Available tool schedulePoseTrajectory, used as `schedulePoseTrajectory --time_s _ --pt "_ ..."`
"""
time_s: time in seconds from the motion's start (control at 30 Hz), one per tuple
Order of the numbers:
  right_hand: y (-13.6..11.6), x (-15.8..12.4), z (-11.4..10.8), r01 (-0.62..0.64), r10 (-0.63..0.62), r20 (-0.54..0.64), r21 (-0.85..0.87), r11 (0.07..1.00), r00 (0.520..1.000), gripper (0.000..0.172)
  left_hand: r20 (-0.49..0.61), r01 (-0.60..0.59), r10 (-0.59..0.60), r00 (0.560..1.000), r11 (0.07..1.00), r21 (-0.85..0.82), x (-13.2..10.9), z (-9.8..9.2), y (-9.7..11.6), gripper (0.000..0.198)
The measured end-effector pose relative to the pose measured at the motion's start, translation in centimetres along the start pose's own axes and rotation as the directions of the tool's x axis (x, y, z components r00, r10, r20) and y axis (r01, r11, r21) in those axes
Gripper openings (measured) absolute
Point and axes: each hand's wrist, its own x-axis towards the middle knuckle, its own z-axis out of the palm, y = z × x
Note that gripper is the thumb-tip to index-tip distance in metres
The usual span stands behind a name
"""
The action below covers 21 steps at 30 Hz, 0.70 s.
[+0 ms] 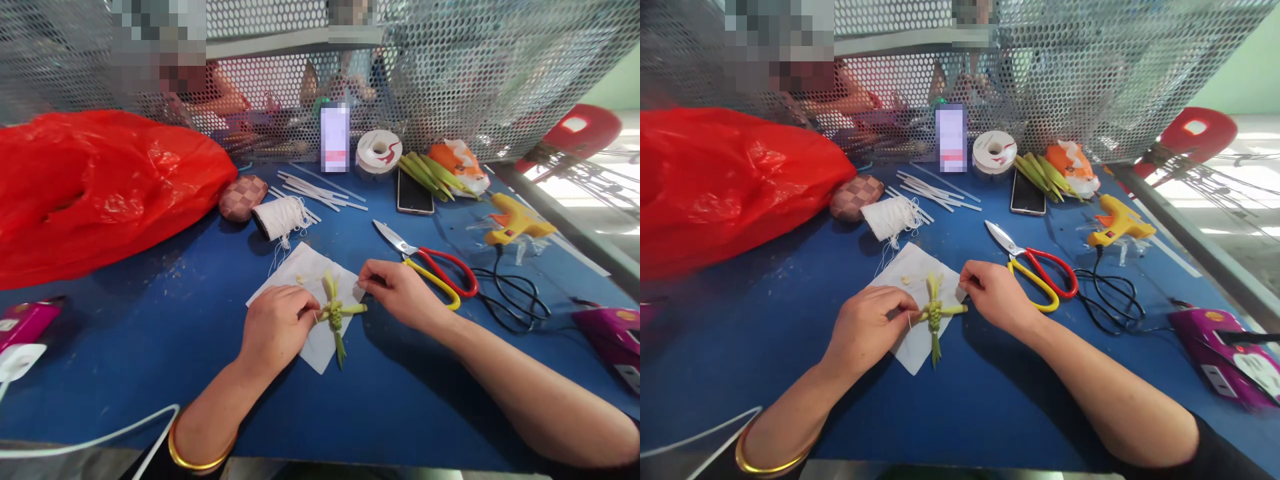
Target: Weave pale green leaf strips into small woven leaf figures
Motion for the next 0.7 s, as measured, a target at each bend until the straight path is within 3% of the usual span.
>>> schedulePoseTrajectory --time_s 0.1,0.2,0.27,0.37,0.5,0.7 --pt "-0.1 -0.1 0.0 -0.017 0.017 -0.017 -0.002 1.000 1.000 0.015 0.019 0.017 -0.017 1.000 1.000 -0.025 0.0 0.0 0.0 0.020" --pt "-0.6 -0.2 0.2 -0.021 0.023 -0.009 0.183 0.983 1.000 0.013 0.038 0.118 -0.114 0.993 0.981 -0.156 0.3 -0.2 0.1 0.019" --pt "-1.0 -0.3 0.5 -0.010 0.000 0.024 0.388 0.922 1.000 0.017 0.054 0.183 -0.175 0.983 0.944 -0.273 0.5 -0.2 0.2 0.019" --pt "-1.5 -0.4 1.2 -0.066 -0.027 0.129 0.663 0.745 0.991 0.023 0.056 0.238 -0.236 0.970 0.878 -0.416 0.9 -0.2 0.5 0.019" --pt "-1.5 -0.5 2.1 -0.188 -0.004 0.233 0.795 0.576 0.972 0.025 0.193 0.361 -0.311 0.931 0.698 -0.619 1.1 0.1 0.9 0.013" --pt "-1.3 -0.4 2.3 -0.217 0.030 0.235 0.834 0.507 0.972 0.030 0.306 0.418 -0.298 0.904 0.462 -0.783 1.2 0.3 1.0 0.014"
